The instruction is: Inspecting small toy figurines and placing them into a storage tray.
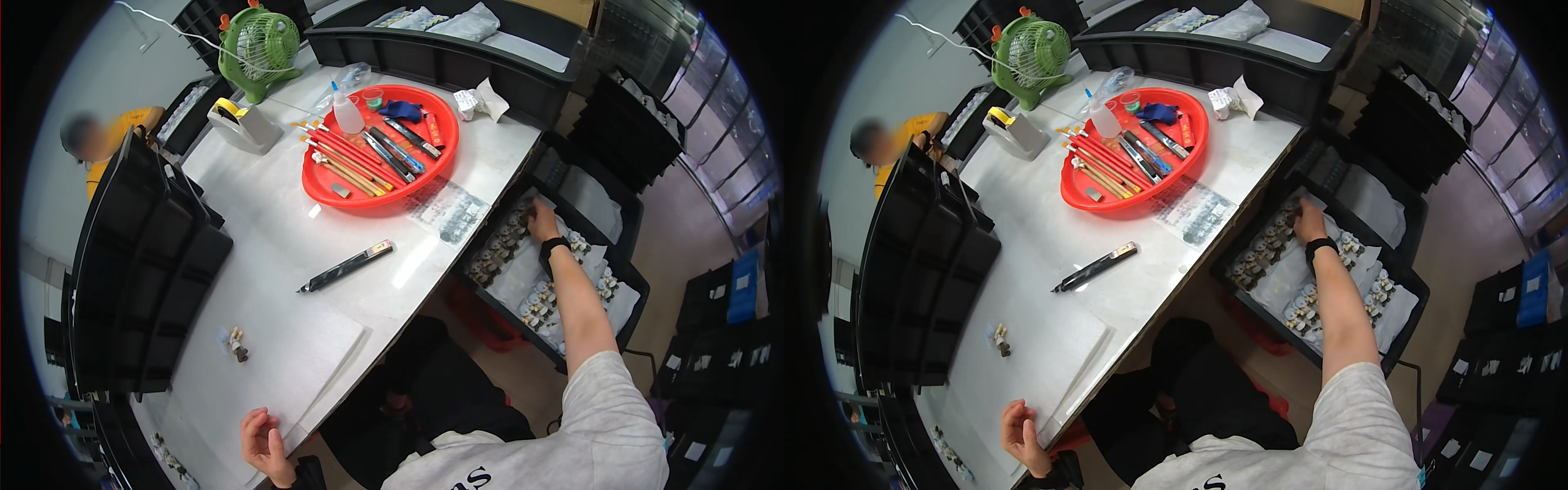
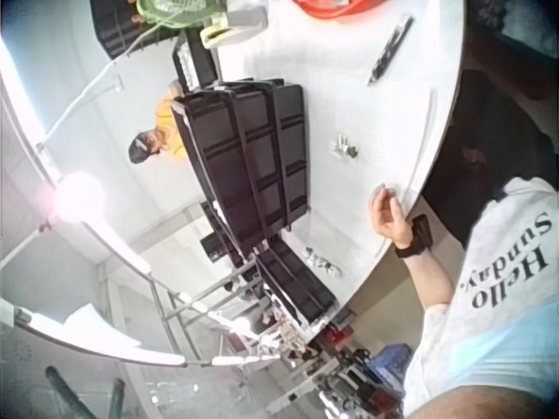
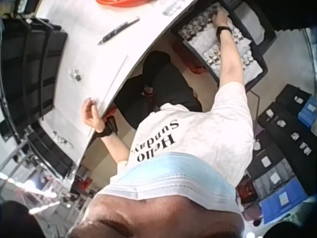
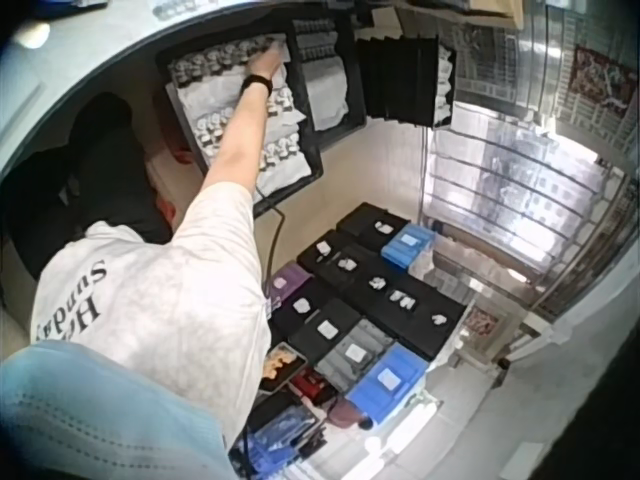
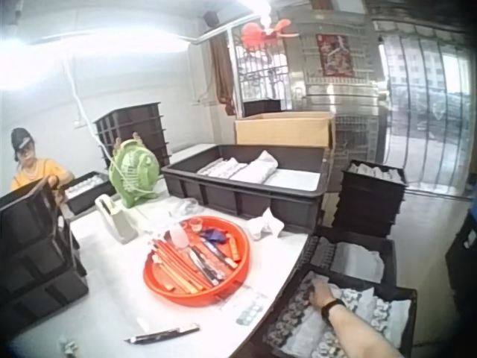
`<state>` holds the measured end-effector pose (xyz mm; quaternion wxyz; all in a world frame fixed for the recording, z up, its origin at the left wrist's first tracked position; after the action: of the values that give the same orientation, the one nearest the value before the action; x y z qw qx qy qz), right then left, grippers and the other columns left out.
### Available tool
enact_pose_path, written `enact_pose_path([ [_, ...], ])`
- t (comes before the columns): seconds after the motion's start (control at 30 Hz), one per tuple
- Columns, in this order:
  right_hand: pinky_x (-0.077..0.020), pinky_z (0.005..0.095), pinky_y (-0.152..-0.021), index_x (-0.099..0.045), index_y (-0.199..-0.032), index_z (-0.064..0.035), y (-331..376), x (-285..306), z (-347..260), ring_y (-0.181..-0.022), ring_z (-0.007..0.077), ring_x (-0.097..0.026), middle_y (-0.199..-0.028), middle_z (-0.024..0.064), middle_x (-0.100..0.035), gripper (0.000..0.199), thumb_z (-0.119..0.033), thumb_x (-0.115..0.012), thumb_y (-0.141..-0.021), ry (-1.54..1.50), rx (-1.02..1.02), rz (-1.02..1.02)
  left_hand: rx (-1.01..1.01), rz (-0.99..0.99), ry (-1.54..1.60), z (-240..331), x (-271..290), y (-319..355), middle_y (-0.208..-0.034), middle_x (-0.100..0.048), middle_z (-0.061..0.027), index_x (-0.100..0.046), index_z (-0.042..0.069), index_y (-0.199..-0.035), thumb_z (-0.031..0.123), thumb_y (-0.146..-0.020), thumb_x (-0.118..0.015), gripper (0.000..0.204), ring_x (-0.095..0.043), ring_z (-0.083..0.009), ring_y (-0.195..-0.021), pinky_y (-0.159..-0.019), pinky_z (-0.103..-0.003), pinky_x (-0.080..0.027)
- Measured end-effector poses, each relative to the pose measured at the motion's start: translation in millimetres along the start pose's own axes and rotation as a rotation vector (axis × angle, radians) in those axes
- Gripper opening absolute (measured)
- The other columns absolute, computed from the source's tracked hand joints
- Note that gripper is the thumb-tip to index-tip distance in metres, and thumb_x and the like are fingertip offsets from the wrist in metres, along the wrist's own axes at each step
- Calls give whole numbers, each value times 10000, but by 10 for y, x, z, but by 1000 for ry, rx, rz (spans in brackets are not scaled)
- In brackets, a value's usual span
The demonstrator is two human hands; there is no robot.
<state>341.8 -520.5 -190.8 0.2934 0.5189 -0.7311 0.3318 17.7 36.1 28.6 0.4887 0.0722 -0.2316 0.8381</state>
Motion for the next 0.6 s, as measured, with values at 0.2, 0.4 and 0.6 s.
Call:
enact_pose_path([
  [0.2,-451,419,-755,-553,-1012,-68,57,75,-103,-869,379,-555,-878,211,-599,332,-6,-553,-685,68,-37,37,-5,-3,-3,19,-28,2,-1008,-526,-131,-570,-33,-959,90,-748,-543,245,-500,-157,-785,-734,-262,-408],
  [0.4,-453,420,-762,-570,-987,-38,-28,1,4,-864,371,-561,-879,215,-600,308,-23,-562,-679,147,-30,-1,-15,-9,-14,40,-74,-12,-1006,-529,-131,-569,-39,-962,83,-750,-538,246,-511,-162,-776,-722,-260,-415],
  [0.6,-405,384,-885,-509,-1096,21,-185,-170,323,-1020,350,-510,-1085,228,-537,430,-108,-571,-690,327,156,33,2,11,66,46,-1,-45,-973,-544,-152,-572,-44,-940,-17,-683,-534,261,-542,-189,-794,-710,-274,-452],
])
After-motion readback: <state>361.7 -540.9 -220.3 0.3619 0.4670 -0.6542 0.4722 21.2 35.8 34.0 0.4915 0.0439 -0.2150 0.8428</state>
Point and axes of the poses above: each hand's wrist, its own y-axis away from the middle knuckle, its own x-axis out of the back of the hand, z = x × y, the point moved 6 cm from there along -y, towards the middle knuckle
